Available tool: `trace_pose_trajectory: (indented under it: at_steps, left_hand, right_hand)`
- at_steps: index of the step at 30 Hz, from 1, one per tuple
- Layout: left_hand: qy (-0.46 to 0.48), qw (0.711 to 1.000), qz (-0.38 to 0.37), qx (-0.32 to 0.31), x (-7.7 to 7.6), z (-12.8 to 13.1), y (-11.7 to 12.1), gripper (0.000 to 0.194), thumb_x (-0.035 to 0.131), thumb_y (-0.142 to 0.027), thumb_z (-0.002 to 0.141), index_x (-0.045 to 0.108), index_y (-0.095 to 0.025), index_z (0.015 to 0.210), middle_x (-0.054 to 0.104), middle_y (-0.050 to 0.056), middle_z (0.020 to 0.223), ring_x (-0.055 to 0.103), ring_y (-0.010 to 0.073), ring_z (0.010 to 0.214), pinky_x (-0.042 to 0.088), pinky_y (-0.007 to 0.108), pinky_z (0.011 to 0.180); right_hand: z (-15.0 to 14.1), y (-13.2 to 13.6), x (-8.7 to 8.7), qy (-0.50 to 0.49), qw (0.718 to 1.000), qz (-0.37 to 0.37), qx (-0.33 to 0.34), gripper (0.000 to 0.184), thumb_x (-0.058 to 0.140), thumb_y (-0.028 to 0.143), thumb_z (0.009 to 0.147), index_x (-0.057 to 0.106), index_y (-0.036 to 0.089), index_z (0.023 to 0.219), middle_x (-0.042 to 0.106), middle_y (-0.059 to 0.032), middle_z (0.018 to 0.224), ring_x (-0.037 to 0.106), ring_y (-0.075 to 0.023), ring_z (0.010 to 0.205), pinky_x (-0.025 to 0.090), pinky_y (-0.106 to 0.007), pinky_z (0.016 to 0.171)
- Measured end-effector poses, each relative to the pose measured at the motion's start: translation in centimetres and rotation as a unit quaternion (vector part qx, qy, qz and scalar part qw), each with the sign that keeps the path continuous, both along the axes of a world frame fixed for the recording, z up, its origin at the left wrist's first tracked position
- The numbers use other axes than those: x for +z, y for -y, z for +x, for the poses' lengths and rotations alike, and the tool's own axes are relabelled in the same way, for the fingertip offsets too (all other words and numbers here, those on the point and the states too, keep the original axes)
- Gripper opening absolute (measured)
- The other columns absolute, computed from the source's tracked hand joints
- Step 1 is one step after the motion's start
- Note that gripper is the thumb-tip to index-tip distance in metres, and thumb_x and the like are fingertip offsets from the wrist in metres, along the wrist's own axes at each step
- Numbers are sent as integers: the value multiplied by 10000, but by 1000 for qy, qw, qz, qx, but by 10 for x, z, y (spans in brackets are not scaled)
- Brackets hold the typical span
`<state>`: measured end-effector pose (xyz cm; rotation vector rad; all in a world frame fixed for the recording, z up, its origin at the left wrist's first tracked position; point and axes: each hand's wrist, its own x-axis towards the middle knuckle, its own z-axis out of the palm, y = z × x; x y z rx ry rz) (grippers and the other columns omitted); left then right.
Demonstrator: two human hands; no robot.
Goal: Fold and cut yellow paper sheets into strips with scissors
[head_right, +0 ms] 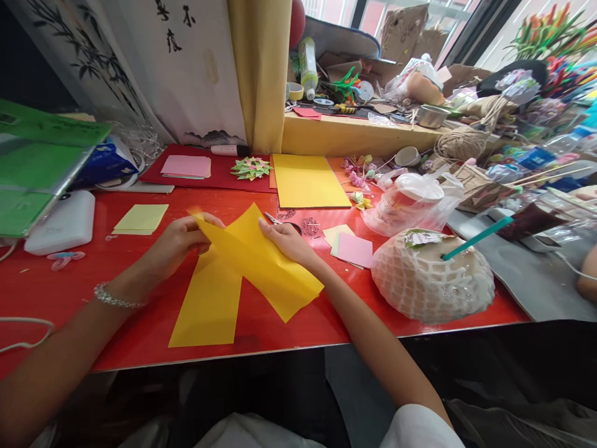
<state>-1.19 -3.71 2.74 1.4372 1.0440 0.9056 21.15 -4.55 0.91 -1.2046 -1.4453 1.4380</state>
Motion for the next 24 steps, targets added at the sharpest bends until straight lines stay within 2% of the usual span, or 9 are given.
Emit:
trace_pose_trajectory:
  at_steps: [4, 7, 11, 13, 15, 17, 20, 22, 24]
  left_hand:
    - [102, 994, 33, 0, 2, -7, -2, 18, 578, -191, 620, 572, -176, 611, 455, 8, 675, 407, 108, 578, 326, 247, 518]
    - [159, 983, 85, 20, 7, -12, -2, 184, 548, -294, 648, 536, -177, 506, 453, 34, 649, 430, 126, 598, 356, 268, 543]
    - [149, 986, -7, 77, 13, -12, -4, 289, 510, -423, 757, 633, -189, 641, 424, 3, 509, 416, 114, 490, 366, 257, 487]
    - [121, 987, -62, 88, 12, -10, -6, 246, 615, -423, 728, 668, -187, 777, 543, -1, 609, 513, 112, 545, 417, 235, 512]
    - [96, 988, -93, 80, 9, -9, -9, 305, 725, -331, 656, 668, -210, 931, 653, 13, 888, 619, 136, 731, 477, 219, 597]
    - [69, 987, -135, 53, 7, -10, -11, 457, 769, -276, 614, 640, -251, 1052, 659, 28, 1060, 653, 176, 839, 511, 238, 642]
    - [20, 979, -203, 6, 9, -13, -9, 446, 800, -260, 581, 663, -233, 1005, 703, 52, 944, 675, 206, 734, 528, 274, 583]
    - [13, 983, -182, 8, 16, -16, -5, 335, 798, -281, 599, 688, -201, 905, 714, 46, 856, 666, 188, 666, 522, 262, 550]
    - [41, 992, -104, 49, 25, -17, 0, 258, 780, -300, 639, 697, -192, 858, 714, 16, 812, 654, 161, 645, 511, 237, 538]
  right_hand:
    - [9, -9, 1, -33, 998, -25, -41, 446, 606, 653, 709, 638, 212, 653, 655, -22, 638, 612, -172, 567, 467, -278, 503]
    - [17, -10, 6, -62, 996, -38, -52, 372, 635, 584, 727, 662, 215, 765, 689, -38, 741, 642, -190, 635, 508, -299, 571]
    - [23, -8, 14, -57, 996, -59, -24, 303, 612, 514, 781, 666, 219, 822, 692, -40, 765, 648, -185, 620, 504, -289, 548]
    - [25, -6, 16, -68, 995, -68, -8, 267, 612, 480, 793, 669, 222, 832, 691, -31, 760, 644, -167, 606, 497, -272, 539]
    - [25, -4, 18, -85, 993, -76, 13, 241, 618, 456, 797, 673, 226, 844, 694, -26, 779, 643, -154, 617, 496, -256, 543]
    - [26, -1, 20, -93, 992, -80, 38, 223, 624, 443, 796, 672, 231, 849, 695, -21, 799, 642, -147, 634, 498, -248, 551]
    - [28, 2, 25, -81, 991, -72, 75, 191, 642, 405, 787, 667, 242, 882, 695, -12, 839, 645, -142, 668, 508, -253, 585]
    - [30, 3, 28, -71, 994, -34, 82, 179, 668, 358, 763, 670, 245, 902, 695, -10, 875, 654, -150, 733, 519, -276, 652]
    - [33, 1, 30, -65, 996, 41, 53, 180, 692, 309, 728, 675, 246, 895, 691, -7, 913, 653, -168, 829, 519, -314, 749]
